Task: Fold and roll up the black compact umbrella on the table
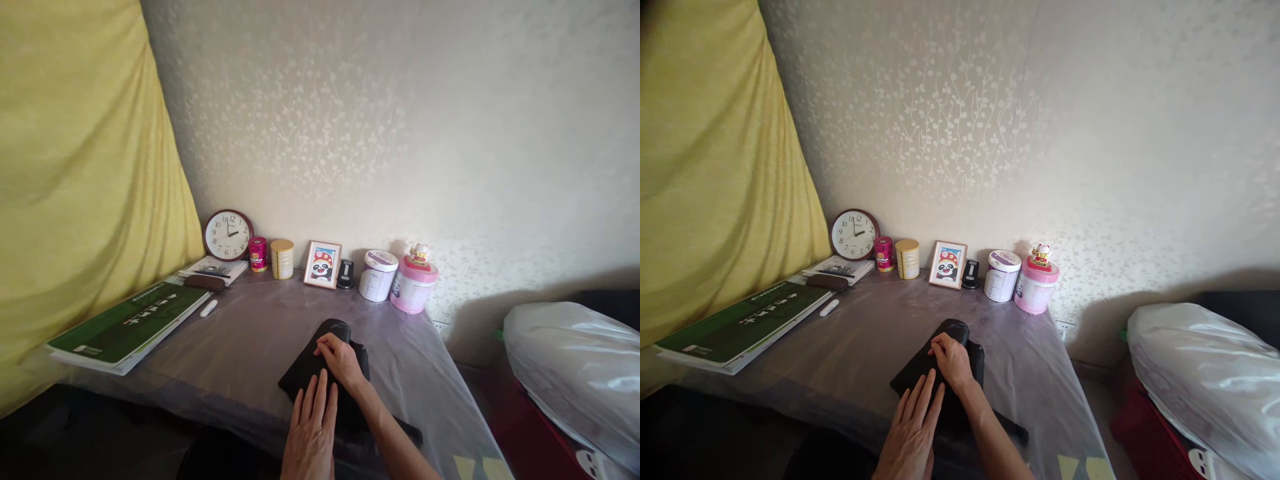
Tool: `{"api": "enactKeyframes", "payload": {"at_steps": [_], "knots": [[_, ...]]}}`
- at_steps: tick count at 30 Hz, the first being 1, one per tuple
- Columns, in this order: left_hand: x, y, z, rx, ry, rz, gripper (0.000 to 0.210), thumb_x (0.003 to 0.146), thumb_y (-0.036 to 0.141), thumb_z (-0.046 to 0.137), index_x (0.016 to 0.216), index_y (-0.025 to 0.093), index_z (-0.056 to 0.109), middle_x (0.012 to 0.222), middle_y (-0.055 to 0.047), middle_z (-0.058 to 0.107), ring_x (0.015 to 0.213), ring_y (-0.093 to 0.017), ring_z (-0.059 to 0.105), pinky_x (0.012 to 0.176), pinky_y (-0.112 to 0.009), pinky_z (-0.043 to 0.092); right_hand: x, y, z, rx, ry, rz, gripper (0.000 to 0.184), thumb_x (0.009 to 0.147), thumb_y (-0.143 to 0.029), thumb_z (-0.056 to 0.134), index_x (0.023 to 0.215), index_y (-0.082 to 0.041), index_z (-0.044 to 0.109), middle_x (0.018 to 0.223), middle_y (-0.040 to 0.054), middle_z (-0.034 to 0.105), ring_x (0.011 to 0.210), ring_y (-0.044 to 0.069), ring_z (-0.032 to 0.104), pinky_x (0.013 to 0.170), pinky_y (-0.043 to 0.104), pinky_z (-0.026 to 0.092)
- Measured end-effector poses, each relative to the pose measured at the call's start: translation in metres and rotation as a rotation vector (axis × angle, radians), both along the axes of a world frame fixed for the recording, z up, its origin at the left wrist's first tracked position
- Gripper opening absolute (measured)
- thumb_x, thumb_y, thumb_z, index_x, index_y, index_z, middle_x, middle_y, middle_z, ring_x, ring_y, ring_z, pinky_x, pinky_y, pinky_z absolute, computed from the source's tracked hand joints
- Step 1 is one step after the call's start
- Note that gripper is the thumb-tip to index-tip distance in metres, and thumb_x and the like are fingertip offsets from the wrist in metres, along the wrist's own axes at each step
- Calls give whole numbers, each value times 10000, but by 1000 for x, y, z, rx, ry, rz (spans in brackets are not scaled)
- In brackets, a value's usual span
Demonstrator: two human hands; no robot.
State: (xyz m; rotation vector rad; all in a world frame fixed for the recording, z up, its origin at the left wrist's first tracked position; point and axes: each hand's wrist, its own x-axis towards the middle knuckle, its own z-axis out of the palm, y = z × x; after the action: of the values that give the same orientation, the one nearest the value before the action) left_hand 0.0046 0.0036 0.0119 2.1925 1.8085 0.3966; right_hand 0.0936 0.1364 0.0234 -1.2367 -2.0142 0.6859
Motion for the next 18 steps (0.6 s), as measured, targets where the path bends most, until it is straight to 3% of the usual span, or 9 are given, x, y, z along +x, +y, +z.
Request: {"api": "enactKeyframes", "payload": {"at_steps": [3, 8, 12, 18], "knots": [[5, 7, 10, -126, 82, 12, 963, 480, -1, 463, 1392, 127, 179, 1484, -96, 91, 1364, -317, 95, 1116, -496, 182, 7, -12, -3, 100, -3, 93, 203, 878, -267, 438, 891, -252, 640, 785, -23, 704, 826, 144, 605, 764, 244, 439], [6, 11, 7, -141, 118, 62, 914, 527, -46, 435, 1387, 112, 168, 1480, -80, 117, 1359, -293, 144, 1111, -417, 246, 21, -13, -15, 259, -32, 220, 227, 888, -297, 458, 946, -255, 674, 1007, 18, 690, 1044, 176, 544, 928, 325, 394], [4, 13, -2, -115, 118, 61, 898, 544, -60, 433, 1387, 133, 189, 1481, -78, 116, 1353, -300, 165, 1097, -399, 279, 23, 9, -27, 309, -114, 189, 274, 908, -267, 407, 1019, -247, 658, 1116, 31, 655, 1186, 198, 466, 1051, 442, 239], [-4, 15, -22, -51, 116, 109, 831, 618, -31, 424, 1392, 134, 171, 1465, -149, 209, 1331, -272, 264, 1056, -384, 326, 19, 49, -33, 275, -175, 101, 312, 915, -256, 363, 1020, -236, 657, 1116, 33, 656, 1197, 195, 462, 1058, 450, 221]]}}
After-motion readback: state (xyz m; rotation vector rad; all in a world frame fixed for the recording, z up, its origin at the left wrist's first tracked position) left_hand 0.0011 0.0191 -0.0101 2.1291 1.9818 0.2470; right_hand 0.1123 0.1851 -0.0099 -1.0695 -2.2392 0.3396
